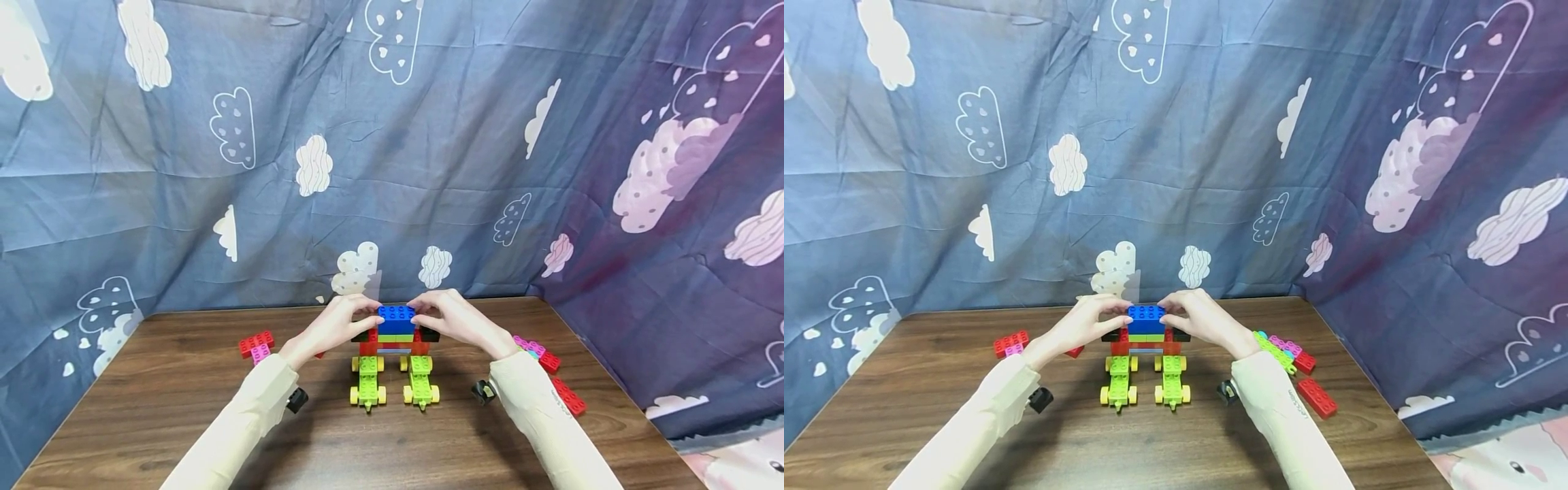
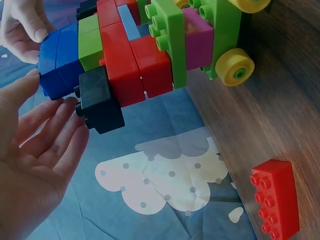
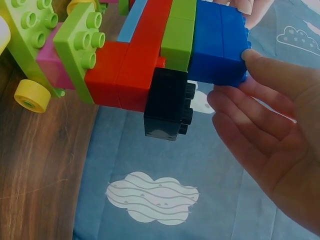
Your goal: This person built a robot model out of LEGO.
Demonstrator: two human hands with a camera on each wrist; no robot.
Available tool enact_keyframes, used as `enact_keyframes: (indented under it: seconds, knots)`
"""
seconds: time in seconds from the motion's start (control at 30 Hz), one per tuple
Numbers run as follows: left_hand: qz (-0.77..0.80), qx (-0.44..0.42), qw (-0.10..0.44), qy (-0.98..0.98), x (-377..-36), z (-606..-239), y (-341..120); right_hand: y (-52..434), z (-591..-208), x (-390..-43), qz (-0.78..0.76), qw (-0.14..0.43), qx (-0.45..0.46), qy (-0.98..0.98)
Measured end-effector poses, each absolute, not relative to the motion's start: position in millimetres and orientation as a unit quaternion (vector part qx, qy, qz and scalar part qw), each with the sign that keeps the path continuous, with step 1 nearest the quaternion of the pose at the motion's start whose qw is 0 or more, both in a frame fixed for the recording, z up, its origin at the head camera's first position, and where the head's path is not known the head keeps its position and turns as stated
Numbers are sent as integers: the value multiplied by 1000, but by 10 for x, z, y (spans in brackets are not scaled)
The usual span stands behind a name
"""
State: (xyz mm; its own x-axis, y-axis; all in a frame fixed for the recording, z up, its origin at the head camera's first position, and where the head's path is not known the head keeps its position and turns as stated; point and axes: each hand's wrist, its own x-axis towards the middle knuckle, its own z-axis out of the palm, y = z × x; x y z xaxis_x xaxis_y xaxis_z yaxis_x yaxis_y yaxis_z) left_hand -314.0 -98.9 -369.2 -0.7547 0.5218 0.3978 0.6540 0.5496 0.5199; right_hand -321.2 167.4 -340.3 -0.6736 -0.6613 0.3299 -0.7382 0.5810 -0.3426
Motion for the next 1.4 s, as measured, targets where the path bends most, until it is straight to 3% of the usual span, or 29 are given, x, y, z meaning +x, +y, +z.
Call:
enact_keyframes:
  seconds: [0.5,0.7,1.03,1.4]
  knots:
    - [-360,-299,163,-868,-3193,-3666,-1356,1683,-3398,-3192,233,71,383,-891]
    - [-341,-284,166,-881,-3221,-3779,-1577,1689,-3399,-3192,230,74,384,-891]
    - [-247,-303,103,-915,-3309,-4095,-1773,1685,-3401,-3172,234,70,384,-890]
    - [-147,-311,75,-936,-3350,-4324,-1904,1677,-3405,-3195,232,76,392,-887]
